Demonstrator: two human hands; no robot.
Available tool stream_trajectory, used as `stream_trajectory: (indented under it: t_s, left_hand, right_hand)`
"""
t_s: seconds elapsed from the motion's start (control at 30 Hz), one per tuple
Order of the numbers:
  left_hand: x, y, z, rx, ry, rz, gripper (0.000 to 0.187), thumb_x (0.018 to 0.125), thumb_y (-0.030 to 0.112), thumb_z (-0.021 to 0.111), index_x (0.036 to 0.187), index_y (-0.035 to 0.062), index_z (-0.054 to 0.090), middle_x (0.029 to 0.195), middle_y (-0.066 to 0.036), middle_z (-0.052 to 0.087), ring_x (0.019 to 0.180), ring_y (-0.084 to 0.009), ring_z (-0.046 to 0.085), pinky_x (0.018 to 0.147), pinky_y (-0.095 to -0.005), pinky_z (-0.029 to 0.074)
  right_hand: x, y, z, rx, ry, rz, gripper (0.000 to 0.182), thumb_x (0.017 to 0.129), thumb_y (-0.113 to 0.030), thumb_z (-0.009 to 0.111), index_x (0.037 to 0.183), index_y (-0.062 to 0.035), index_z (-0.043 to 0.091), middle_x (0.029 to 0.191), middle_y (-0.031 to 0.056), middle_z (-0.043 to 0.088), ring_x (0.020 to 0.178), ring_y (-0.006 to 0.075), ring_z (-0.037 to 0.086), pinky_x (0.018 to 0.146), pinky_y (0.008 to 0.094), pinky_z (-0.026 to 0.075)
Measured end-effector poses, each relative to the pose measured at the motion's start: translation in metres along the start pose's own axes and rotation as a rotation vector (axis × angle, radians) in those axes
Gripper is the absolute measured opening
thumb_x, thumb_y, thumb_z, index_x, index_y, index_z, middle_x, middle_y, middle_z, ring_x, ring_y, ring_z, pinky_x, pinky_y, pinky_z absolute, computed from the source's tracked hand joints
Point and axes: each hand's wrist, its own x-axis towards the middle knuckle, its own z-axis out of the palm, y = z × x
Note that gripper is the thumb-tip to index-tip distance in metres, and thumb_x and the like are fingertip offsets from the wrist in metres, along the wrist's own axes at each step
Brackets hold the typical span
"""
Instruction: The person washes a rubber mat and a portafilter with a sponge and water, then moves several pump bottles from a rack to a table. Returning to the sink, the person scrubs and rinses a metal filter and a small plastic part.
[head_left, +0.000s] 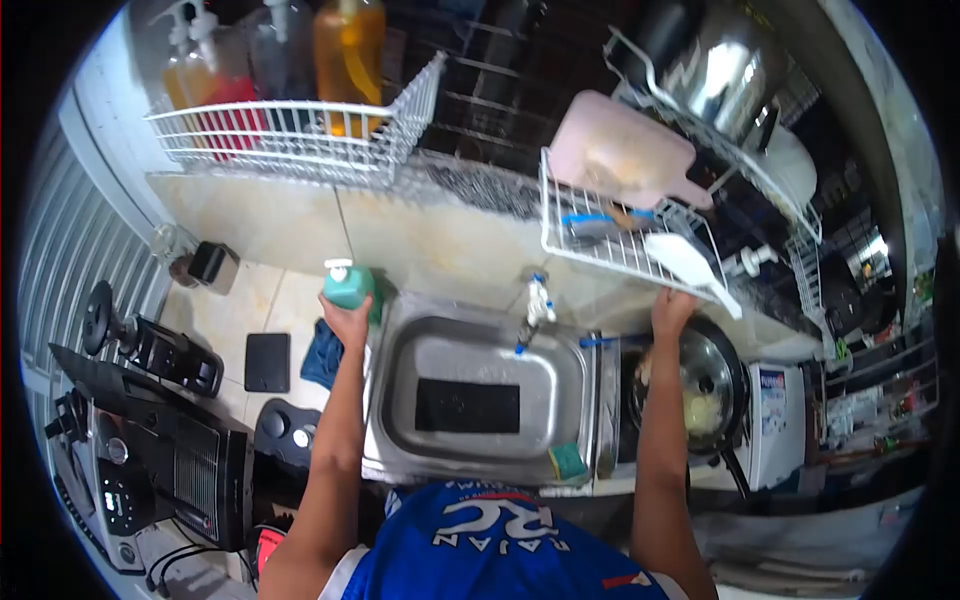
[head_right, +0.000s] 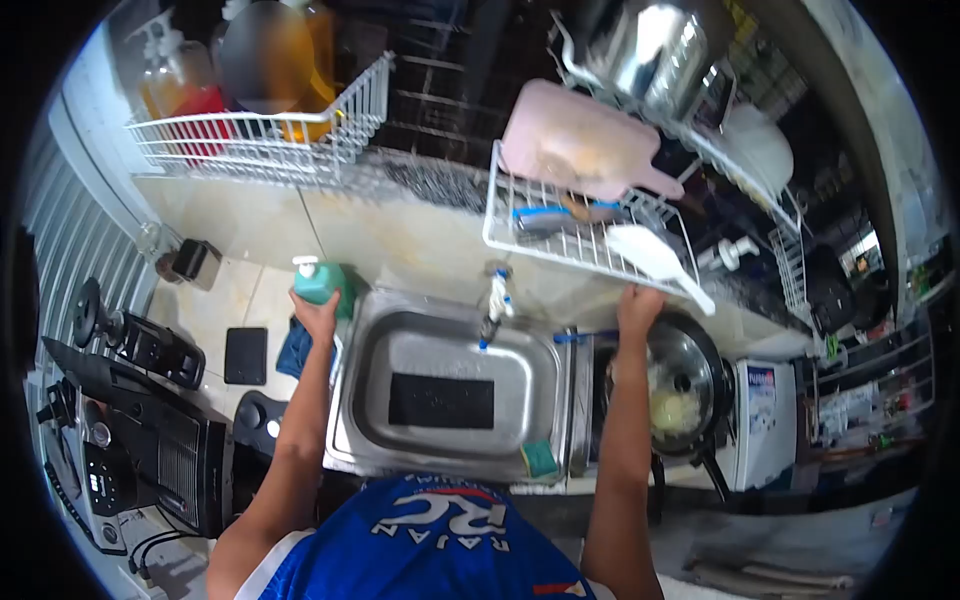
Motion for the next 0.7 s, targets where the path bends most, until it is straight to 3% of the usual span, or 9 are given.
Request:
stream_trajectory:
  t_s: [0.1,0.23,0.27,0.3,0.37,0.4,0.43,0.57,0.7]
  left_hand:
    - [0.012,-0.019,0.001,0.076,-0.001,-0.023,0.063,0.057,0.018,0.080,0.106,0.0011,0.045,0.094,-0.017,0.057,0.087,-0.0309,0.056,0.079,-0.0379,0.044]
    - [0.018,-0.016,-0.011,0.063,-0.131,-0.076,0.069,0.055,0.023,0.083,0.106,0.0037,0.040,0.094,-0.017,0.058,0.088,-0.0328,0.057,0.078,-0.0394,0.044]
    - [0.019,-0.012,-0.016,0.075,-0.223,-0.173,0.082,0.057,0.026,0.084,0.120,-0.0003,0.037,0.110,-0.022,0.054,0.103,-0.0363,0.053,0.089,-0.0400,0.041]
    - [0.014,-0.009,-0.020,0.075,-0.211,-0.172,0.082,0.057,0.026,0.084,0.120,-0.0003,0.037,0.110,-0.022,0.054,0.103,-0.0363,0.053,0.089,-0.0400,0.041]
    - [-0.004,-0.004,-0.026,0.289,-0.057,0.011,0.098,0.061,0.026,0.082,0.134,-0.0058,0.025,0.129,-0.028,0.040,0.121,-0.0390,0.039,0.102,-0.0398,0.030]
    - [-0.015,0.010,-0.036,0.267,-0.109,-0.068,0.105,0.066,0.025,0.078,0.140,-0.0081,0.011,0.138,-0.030,0.026,0.130,-0.0408,0.026,0.109,-0.0402,0.021]
    - [-0.031,0.018,-0.043,0.255,-0.088,-0.009,0.094,0.070,0.021,0.075,0.138,-0.0080,0.017,0.137,-0.030,0.029,0.128,-0.0416,0.028,0.107,-0.0419,0.023]
    - [-0.106,0.063,-0.081,0.189,-0.269,0.190,0.065,0.073,0.010,0.066,0.129,-0.0059,0.036,0.129,-0.026,0.040,0.121,-0.0414,0.038,0.103,-0.0438,0.029]
    - [-0.166,0.077,-0.107,0.082,-0.635,0.147,0.045,0.075,0.011,0.065,0.116,0.0016,0.049,0.118,-0.022,0.049,0.112,-0.0389,0.047,0.096,-0.0412,0.038]
  right_hand:
    - [0.007,0.010,0.014,0.138,-0.146,0.138,0.030,0.082,-0.012,0.057,0.109,-0.0003,0.060,0.109,0.0204,0.059,0.106,0.0371,0.052,0.095,0.0421,0.037]
    - [0.000,0.065,0.050,-0.179,-0.343,-0.152,0.029,0.084,-0.015,0.058,0.111,-0.0038,0.061,0.114,0.0154,0.059,0.111,0.0321,0.052,0.099,0.0407,0.036]
    - [0.000,0.075,0.056,-0.168,-0.335,-0.163,0.029,0.084,-0.015,0.058,0.111,-0.0038,0.061,0.114,0.0154,0.059,0.111,0.0321,0.052,0.099,0.0407,0.036]
    - [-0.001,0.086,0.059,-0.187,-0.294,-0.207,0.028,0.085,-0.014,0.058,0.111,-0.0044,0.061,0.115,0.0144,0.059,0.111,0.0308,0.052,0.100,0.0409,0.035]
    - [-0.002,0.086,0.062,-0.201,-0.254,-0.250,0.027,0.085,-0.013,0.058,0.111,-0.0050,0.061,0.116,0.0134,0.059,0.111,0.0295,0.052,0.100,0.0411,0.035]
    - [0.000,0.082,0.060,0.022,-0.241,-0.166,0.027,0.085,-0.011,0.058,0.111,-0.0049,0.061,0.115,0.0128,0.060,0.111,0.0292,0.052,0.100,0.0410,0.035]
    - [0.002,0.077,0.053,0.241,-0.225,-0.080,0.026,0.085,-0.010,0.058,0.110,-0.0048,0.061,0.115,0.0121,0.060,0.111,0.0288,0.053,0.100,0.0408,0.035]
    - [0.012,0.037,0.018,0.243,-0.286,0.035,0.028,0.086,-0.011,0.058,0.112,-0.0020,0.060,0.114,0.0161,0.060,0.110,0.0310,0.053,0.099,0.0416,0.034]
    - [0.012,0.012,0.000,-0.091,-0.276,-0.050,0.030,0.083,-0.011,0.058,0.109,0.0019,0.058,0.112,0.0225,0.057,0.110,0.0400,0.049,0.098,0.0468,0.034]
